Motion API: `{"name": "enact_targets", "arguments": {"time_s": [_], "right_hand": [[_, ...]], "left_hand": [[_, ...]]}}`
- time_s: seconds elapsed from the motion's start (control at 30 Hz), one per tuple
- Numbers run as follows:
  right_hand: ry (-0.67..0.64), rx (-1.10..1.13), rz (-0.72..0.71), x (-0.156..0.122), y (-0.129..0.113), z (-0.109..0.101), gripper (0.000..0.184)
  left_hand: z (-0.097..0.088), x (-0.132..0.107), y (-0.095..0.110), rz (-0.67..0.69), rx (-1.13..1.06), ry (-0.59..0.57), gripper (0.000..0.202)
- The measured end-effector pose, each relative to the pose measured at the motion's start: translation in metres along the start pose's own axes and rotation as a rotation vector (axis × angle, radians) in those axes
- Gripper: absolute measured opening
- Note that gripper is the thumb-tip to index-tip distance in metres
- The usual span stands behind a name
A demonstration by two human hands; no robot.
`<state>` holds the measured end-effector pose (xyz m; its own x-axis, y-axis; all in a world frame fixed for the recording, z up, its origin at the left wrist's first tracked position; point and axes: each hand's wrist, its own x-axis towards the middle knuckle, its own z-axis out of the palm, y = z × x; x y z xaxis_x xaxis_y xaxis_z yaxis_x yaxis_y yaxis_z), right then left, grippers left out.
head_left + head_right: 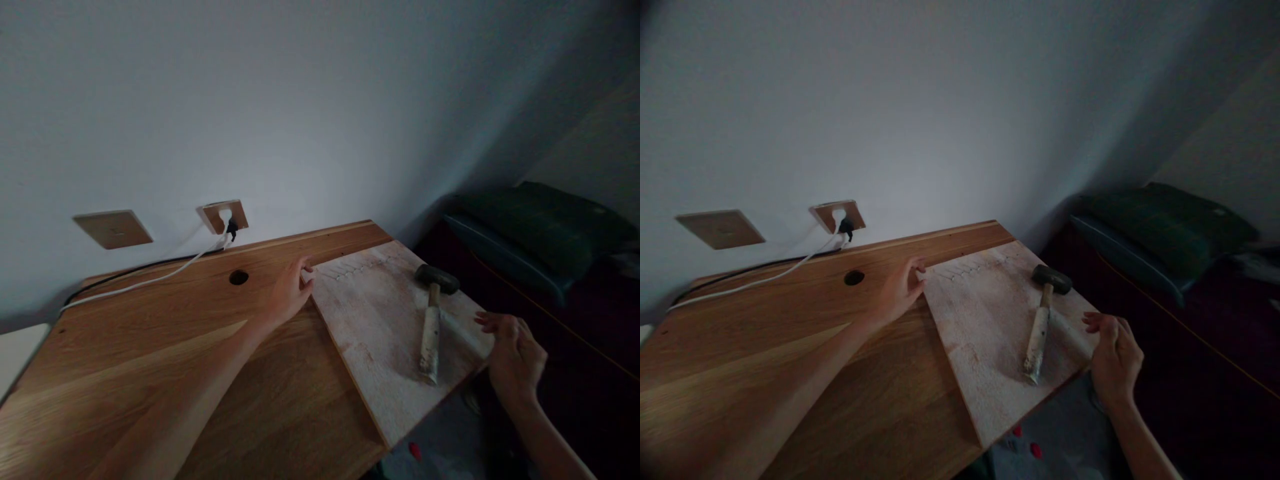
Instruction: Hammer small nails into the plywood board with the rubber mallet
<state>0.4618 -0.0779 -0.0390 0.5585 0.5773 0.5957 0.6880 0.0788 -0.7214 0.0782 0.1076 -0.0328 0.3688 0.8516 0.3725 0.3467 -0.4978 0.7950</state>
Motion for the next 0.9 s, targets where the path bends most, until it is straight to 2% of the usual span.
{"name": "enact_targets", "arguments": {"time_s": [0.07,0.1,0.17,0.27,0.37,0.43,0.5,0.63,0.73,0.83,0.9], "right_hand": [[0.009,0.049,0.001,-0.017,-0.021,0.005,0.03],[-0.017,0.098,0.004,-0.027,-0.034,0.009,0.027],[-0.121,0.171,0.005,-0.046,-0.062,0.017,0.03],[-0.366,0.234,-0.01,-0.068,-0.098,0.03,0.019],[-0.538,0.266,-0.017,-0.081,-0.117,0.038,0.023],[-0.652,0.299,0.037,-0.085,-0.122,0.042,0.032],[-0.742,0.418,0.168,-0.086,-0.126,0.046,0.041],[-0.768,0.964,0.64,-0.086,-0.142,0.056,0.067],[-0.737,1.192,0.957,-0.083,-0.156,0.06,0.073],[-0.703,1.251,1.057,-0.081,-0.163,0.061,0.072],[-0.679,1.257,1.067,-0.082,-0.163,0.062,0.071]], "left_hand": [[-0.017,-0.012,0.007,-0.013,-0.153,-0.018,0.042],[-0.024,-0.017,0.011,-0.046,-0.255,-0.038,0.039],[-0.033,-0.024,0.018,-0.143,-0.5,-0.055,0.04],[-0.04,-0.026,0.023,-0.31,-0.871,-0.036,0.054],[-0.044,-0.024,0.023,-0.428,-1.056,-0.033,0.055],[-0.046,-0.022,0.022,-0.466,-1.083,-0.015,0.053],[-0.047,-0.022,0.021,-0.491,-1.088,0.001,0.051],[-0.044,-0.025,0.015,-0.504,-1.069,-0.011,0.05],[-0.039,-0.029,0.011,-0.439,-0.953,-0.021,0.041],[-0.036,-0.033,0.009,-0.349,-0.768,-0.045,0.042],[-0.035,-0.036,0.011,-0.364,-0.723,-0.086,0.041]]}}
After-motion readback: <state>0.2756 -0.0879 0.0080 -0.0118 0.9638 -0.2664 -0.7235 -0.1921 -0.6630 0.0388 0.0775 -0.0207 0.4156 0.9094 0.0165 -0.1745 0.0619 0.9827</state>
